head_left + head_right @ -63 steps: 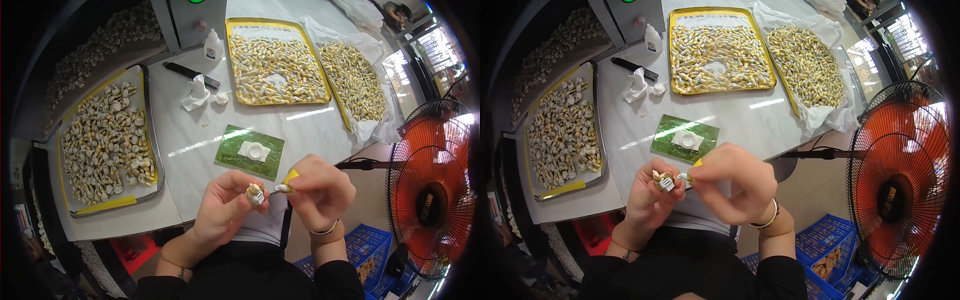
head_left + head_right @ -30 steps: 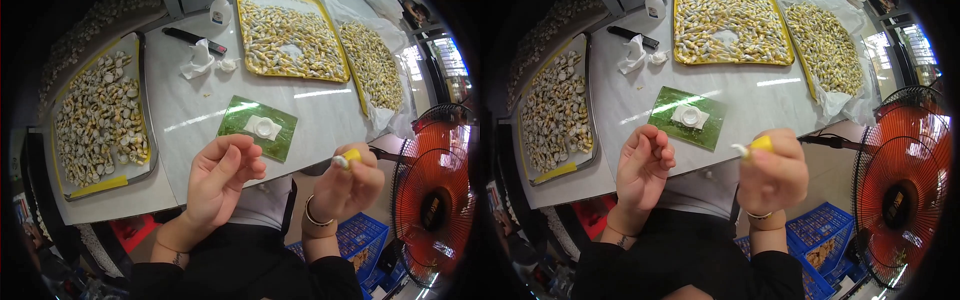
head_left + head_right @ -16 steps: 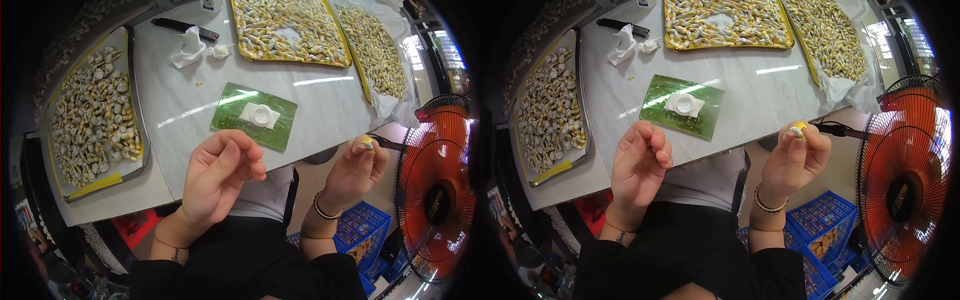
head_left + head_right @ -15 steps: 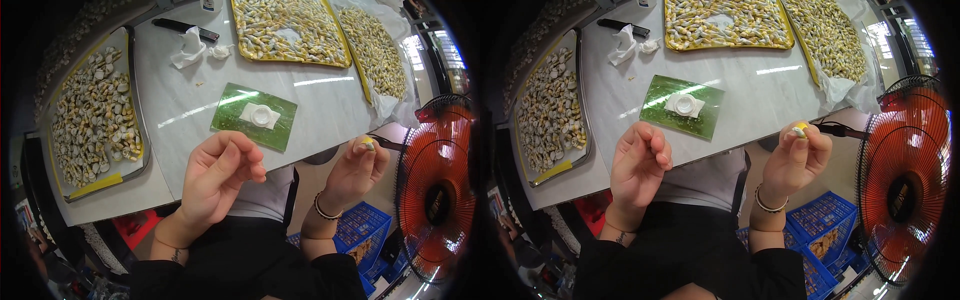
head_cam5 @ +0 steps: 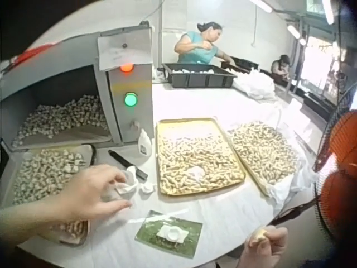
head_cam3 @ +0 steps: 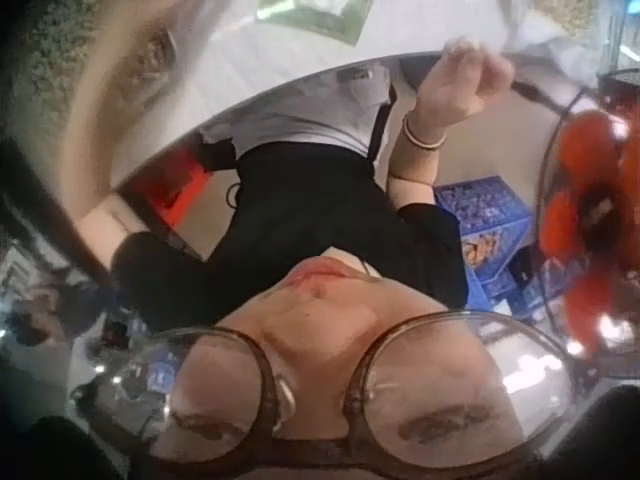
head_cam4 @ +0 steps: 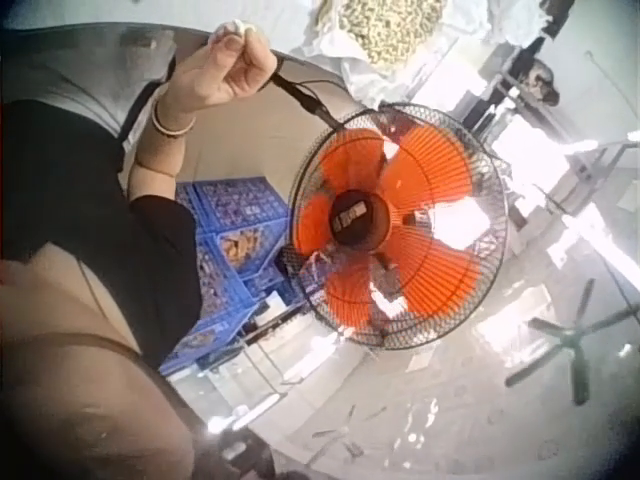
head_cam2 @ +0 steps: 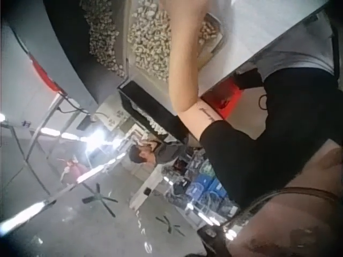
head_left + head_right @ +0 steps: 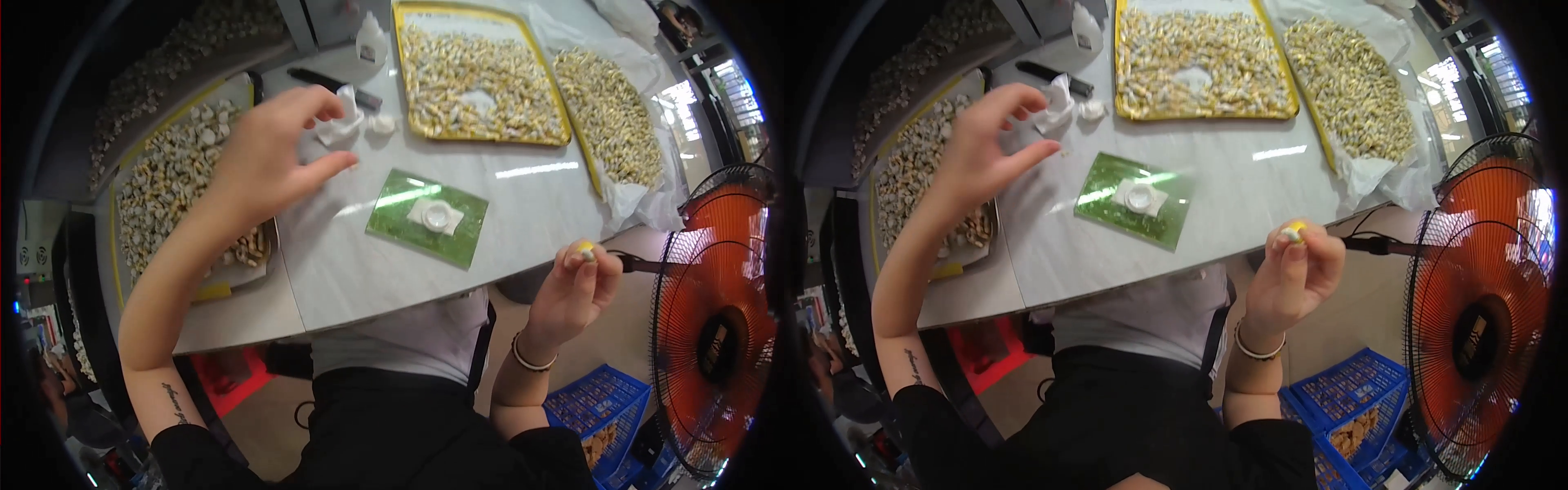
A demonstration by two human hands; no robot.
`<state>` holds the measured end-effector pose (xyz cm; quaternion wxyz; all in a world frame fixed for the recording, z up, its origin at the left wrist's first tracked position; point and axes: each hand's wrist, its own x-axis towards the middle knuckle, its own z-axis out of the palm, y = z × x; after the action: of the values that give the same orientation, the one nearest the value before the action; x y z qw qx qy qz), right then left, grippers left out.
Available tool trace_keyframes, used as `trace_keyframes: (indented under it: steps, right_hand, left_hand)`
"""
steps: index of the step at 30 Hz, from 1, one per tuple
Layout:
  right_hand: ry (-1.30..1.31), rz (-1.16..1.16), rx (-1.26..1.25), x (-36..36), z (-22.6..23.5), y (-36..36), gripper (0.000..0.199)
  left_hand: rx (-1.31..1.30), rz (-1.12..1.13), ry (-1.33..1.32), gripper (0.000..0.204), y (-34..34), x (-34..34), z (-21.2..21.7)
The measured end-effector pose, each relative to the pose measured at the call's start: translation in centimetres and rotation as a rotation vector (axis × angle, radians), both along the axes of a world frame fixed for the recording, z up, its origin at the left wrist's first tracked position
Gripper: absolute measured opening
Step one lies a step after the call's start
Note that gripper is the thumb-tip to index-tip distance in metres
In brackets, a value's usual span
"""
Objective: The person assembles small plastic toy figurine components by hand, joining them with glue from a bottle at a workshop table.
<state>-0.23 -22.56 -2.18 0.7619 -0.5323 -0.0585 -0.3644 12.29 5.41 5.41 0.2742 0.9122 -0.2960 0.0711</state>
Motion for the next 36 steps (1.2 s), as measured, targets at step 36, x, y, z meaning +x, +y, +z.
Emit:
trace_keyframes:
  steps: [36]
  right_hand:
    - [0.104,0.089,0.250,2.7,-0.2,-1.1,0.007]
  left_hand:
    - [0.081,-0.006,-0.042,0.013,1.1,2.2,-0.4]
